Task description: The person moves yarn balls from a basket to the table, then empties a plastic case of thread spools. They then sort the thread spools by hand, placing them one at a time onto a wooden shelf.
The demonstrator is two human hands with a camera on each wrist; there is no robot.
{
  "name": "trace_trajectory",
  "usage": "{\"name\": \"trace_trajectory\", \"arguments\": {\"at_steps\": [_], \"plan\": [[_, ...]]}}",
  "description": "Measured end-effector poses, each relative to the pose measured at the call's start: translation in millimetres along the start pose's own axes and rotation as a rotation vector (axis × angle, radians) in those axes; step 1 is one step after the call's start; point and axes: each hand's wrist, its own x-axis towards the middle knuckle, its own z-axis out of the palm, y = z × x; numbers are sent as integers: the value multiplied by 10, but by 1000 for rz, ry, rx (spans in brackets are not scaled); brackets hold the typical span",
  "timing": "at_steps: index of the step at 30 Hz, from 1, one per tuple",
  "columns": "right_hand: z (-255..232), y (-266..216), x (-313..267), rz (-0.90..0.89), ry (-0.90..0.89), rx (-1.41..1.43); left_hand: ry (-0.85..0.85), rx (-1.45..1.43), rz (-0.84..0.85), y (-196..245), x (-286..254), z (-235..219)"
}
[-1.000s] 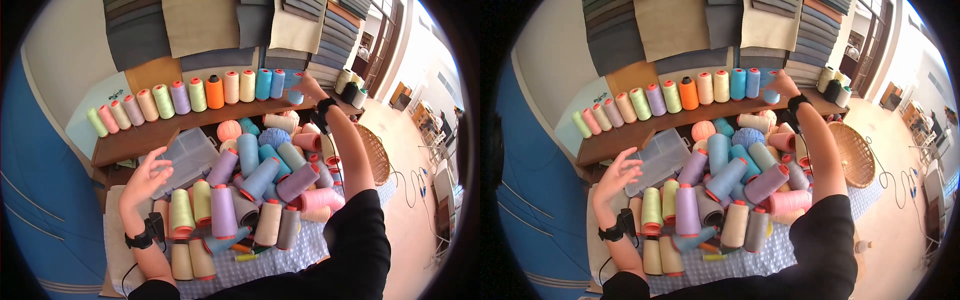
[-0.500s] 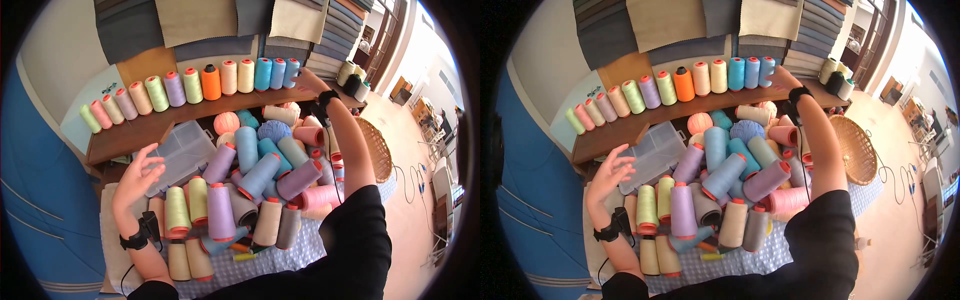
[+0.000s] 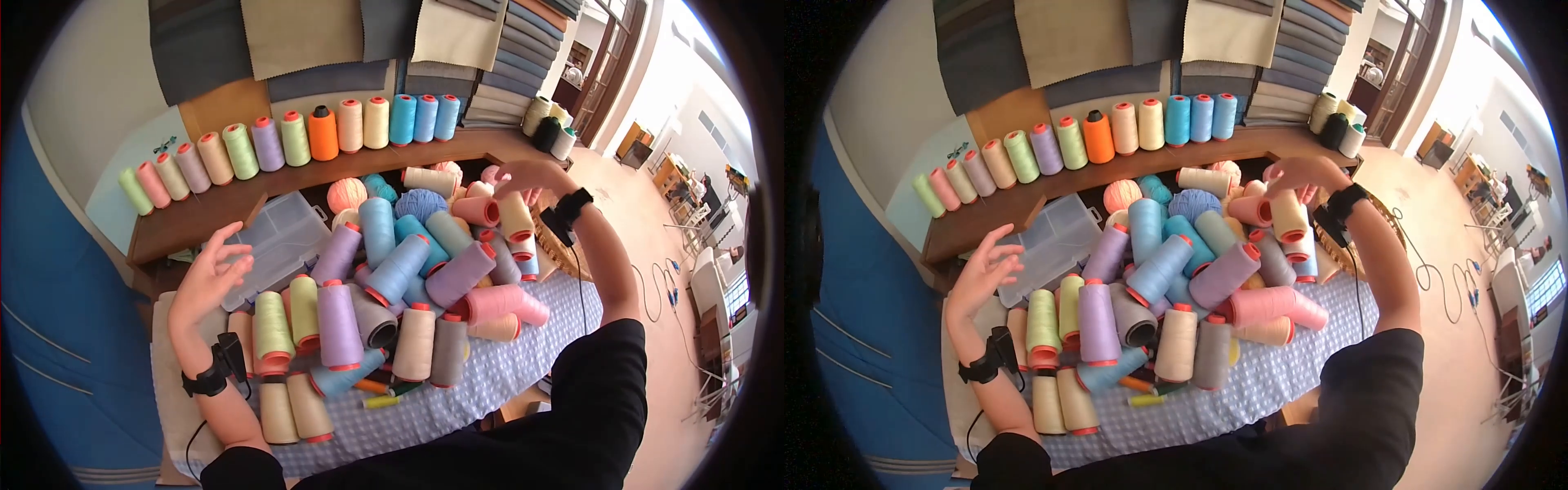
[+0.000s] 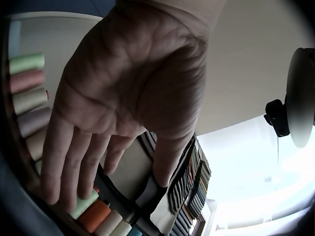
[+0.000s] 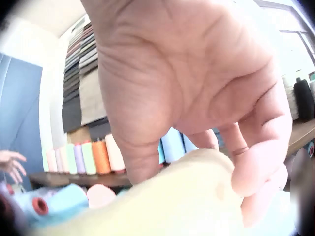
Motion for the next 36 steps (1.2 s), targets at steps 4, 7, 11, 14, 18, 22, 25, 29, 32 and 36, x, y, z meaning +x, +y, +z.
{"name": "trace_trajectory", "arguments": {"at_steps": [4, 7, 11, 14, 18, 22, 25, 29, 32, 36], "plan": [[-297, 164, 354, -146, 144, 450, 8, -5, -2, -35, -6, -21], [-441, 157, 738, -177, 358, 494, 2, 9, -15, -48, 33, -10], [-518, 88, 1208, -136, 576, 486, 3, 6, -36, -67, 59, 0], [-478, 80, 1524, -197, 832, 384, 21, -12, -57, -95, 75, 0], [-382, 291, 2254, -137, 1102, 36, 11, 24, -115, -97, 104, 7], [-280, 183, 2169, -126, 948, 378, 31, -3, -105, -104, 117, 46], [-220, 88, 2130, -103, 882, 563, 30, 11, -88, -105, 130, 70], [-201, 136, 2167, -114, 850, 670, 15, 31, -89, -116, 143, 71], [-135, 336, 2287, -294, 592, 918, 20, 24, -83, -113, 131, 68], [-203, 515, 2066, -290, 374, 956, 12, 8, -62, -124, 122, 62]]}}
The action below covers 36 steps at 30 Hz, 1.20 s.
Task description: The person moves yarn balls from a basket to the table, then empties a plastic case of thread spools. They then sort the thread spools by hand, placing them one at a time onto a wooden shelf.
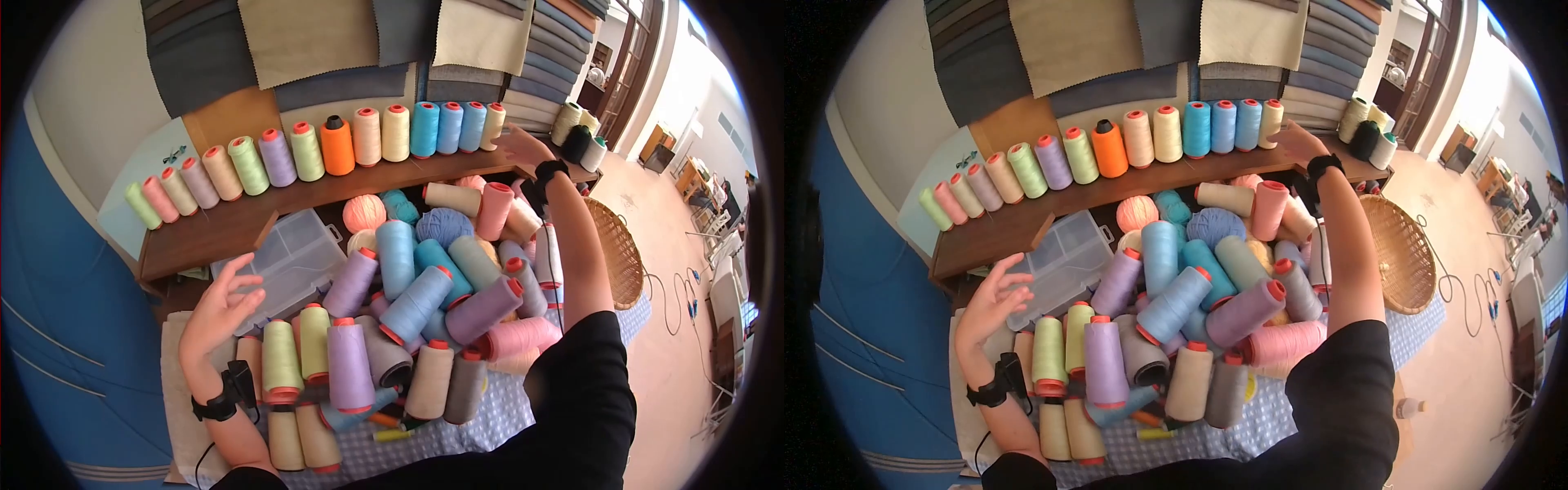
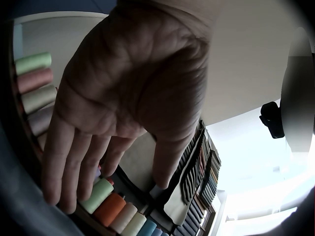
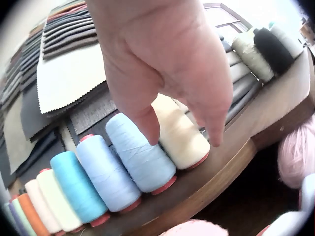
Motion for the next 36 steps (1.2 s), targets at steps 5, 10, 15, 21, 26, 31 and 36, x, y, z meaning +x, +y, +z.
{"name": "trace_trajectory", "arguments": {"at_steps": [5, 10, 15, 21, 26, 31, 36], "plan": [[138, -659, -688, 356, -278, -561, -12, 11, 29, 16, -16, -18], [522, -617, -1253, 99, -434, -848, -28, 19, 46, 35, -27, 26], [-25, -583, -1119, 141, -247, -318, -48, 34, 19, 158, -123, -12], [-428, -251, -1005, 169, 319, 725, 2, -19, 50, 111, -128, -29], [-421, -16, -695, 60, 254, 285, -21, 13, 21, 53, -70, -11], [-148, 46, -204, 92, 472, -360, 4, 38, 15, 1, -27, 0], [-95, 313, 349, 160, 472, -446, 28, 60, -25, 5, 4, 20]]}}
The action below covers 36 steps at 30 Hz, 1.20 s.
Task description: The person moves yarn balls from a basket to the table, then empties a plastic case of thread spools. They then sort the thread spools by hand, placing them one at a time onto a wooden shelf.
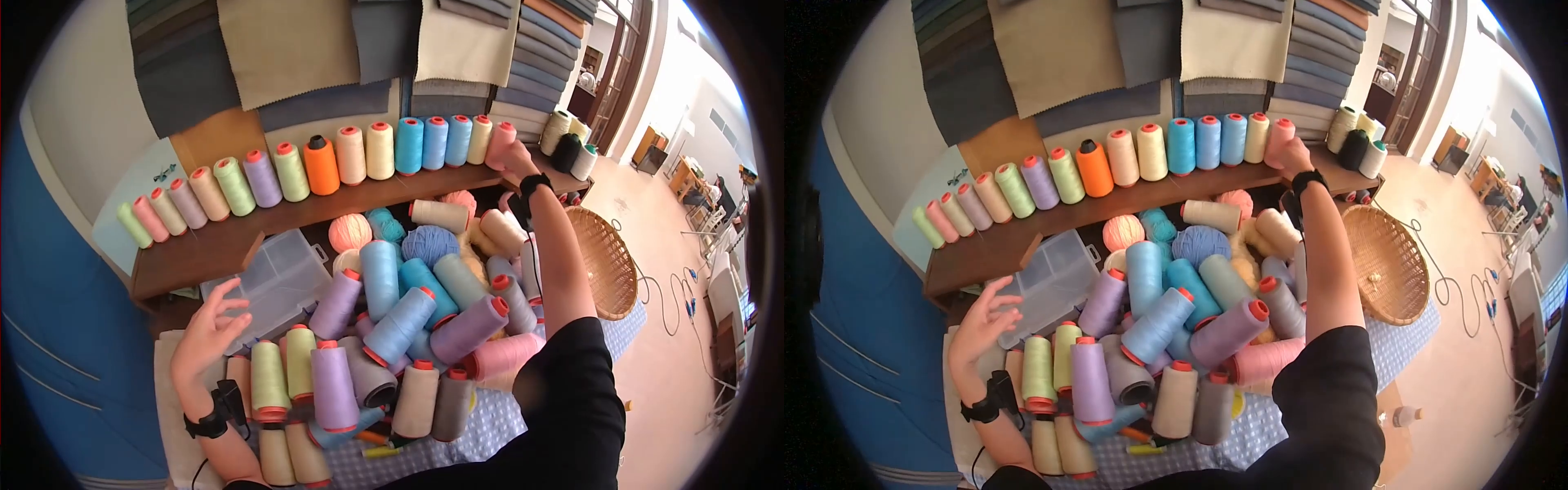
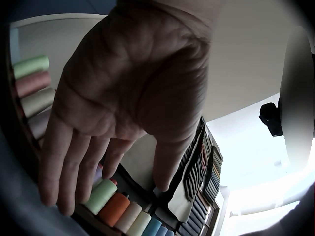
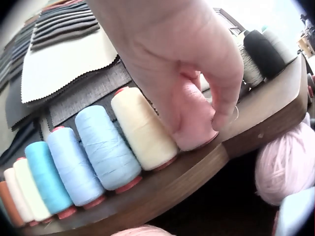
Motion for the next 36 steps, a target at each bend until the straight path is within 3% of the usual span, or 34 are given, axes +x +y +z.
{"name": "trace_trajectory", "arguments": {"at_steps": [2, 4, 5, 6, 8, 9, 12, 14, 16, 17, 19, 21, 22, 24, 25, 28, 30, 31, 34, 36], "plan": [[23, 71, 38, 18, 0, 1, -4, -2, -15, -5, 1, 23], [-5, 215, 161, -24, -169, 171, -8, -1, -20, 2, 20, 32], [-3, 331, 171, -137, -280, 446, -17, -3, -21, 5, 21, 40], [-21, 410, 204, -133, -276, 443, -17, -7, -23, 14, 18, 44], [-110, 428, 148, -49, -450, 604, -14, -12, -19, 20, 13, 45], [-166, 425, 123, -54, -446, 605, -19, -13, -19, 17, 10, 39], [-271, 418, 116, -302, -627, 338, -23, -16, -4, 7, -4, 26], [-279, 213, -76, -40, -475, 376, -24, -14, 14, 6, -8, 20], [-193, 483, 206, -61, -531, 473, -9, -7, -1, 13, -15, 19], [-102, 732, 478, -490, -573, 394, -9, -7, 1, 24, -15, 17], [-193, 770, 322, -902, -601, 297, -16, -13, 5, 41, -33, 17], [-543, 490, -164, -188, -736, 510, -26, -20, 11, 61, -50, 15], [-714, 168, -519, -180, -731, 501, -24, -28, 17, 65, -55, 22], [-901, -390, -1104, -5, -729, -341, -38, -31, 22, 72, -54, 31], [-827, -338, -1124, -95, -863, -524, -42, -23, 28, 81, -64, 38], [-753, -192, -1448, -207, -742, -603, -80, -7, 49, 104, -73, 65], [-578, -33, -1414, -202, -830, -520, -83, -4, 64, 117, -95, 71], [-654, -231, -1655, -219, -797, -706, -86, -5, 69, 119, -109, 64], [-600, -292, -1608, -228, -821, -871, -73, -7, 86, 112, -128, 30], [-909, -400, -1702, -239, -770, -746, -71, -5, 96, 106, -125, 22]]}}
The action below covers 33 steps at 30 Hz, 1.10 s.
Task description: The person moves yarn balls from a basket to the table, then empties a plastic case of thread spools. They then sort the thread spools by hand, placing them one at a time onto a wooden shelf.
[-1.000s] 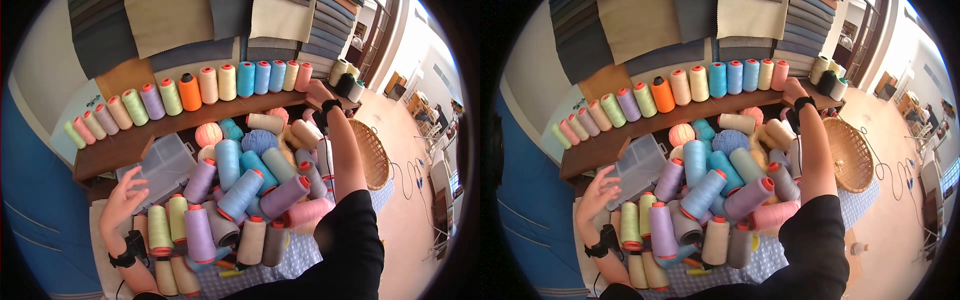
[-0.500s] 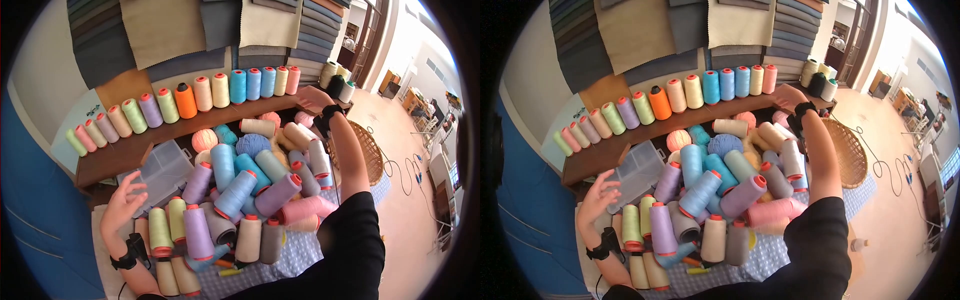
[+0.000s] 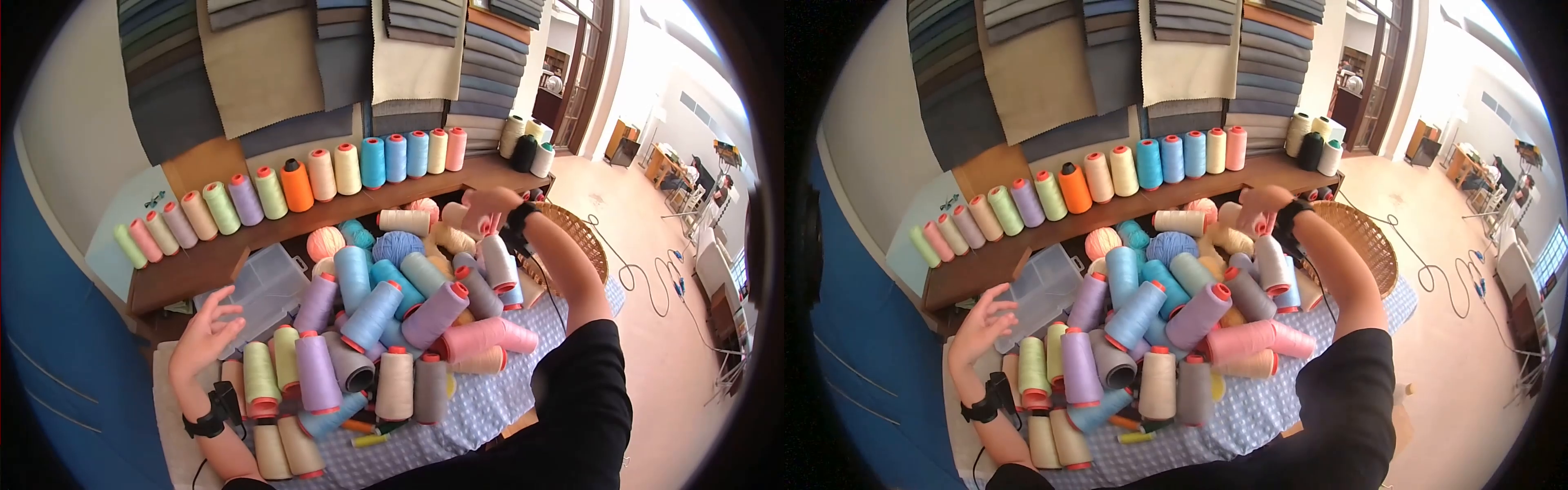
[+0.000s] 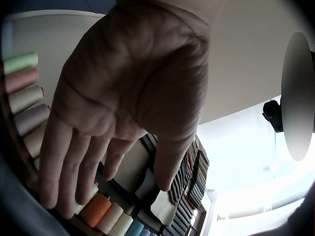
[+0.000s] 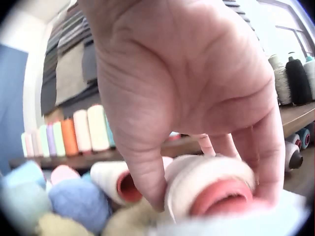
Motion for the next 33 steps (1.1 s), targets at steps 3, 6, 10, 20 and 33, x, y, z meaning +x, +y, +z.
{"name": "trace_trajectory", "arguments": {"at_steps": [3, 6, 10, 20, 33], "plan": [[-316, 245, -62, 21, 154, 499, 2, 1, -14, 7, 5, -4], [-441, 552, 15, 26, 424, 546, 11, 0, -31, 0, 14, 4], [-390, 975, 460, -14, 798, 632, 41, 16, -67, -39, 51, 0], [-100, 1057, 1352, 130, 940, 852, 52, -41, -92, -10, 82, 40], [-40, 1434, 1858, -149, 338, 1427, 22, -5, -130, -4, 99, 66]]}}
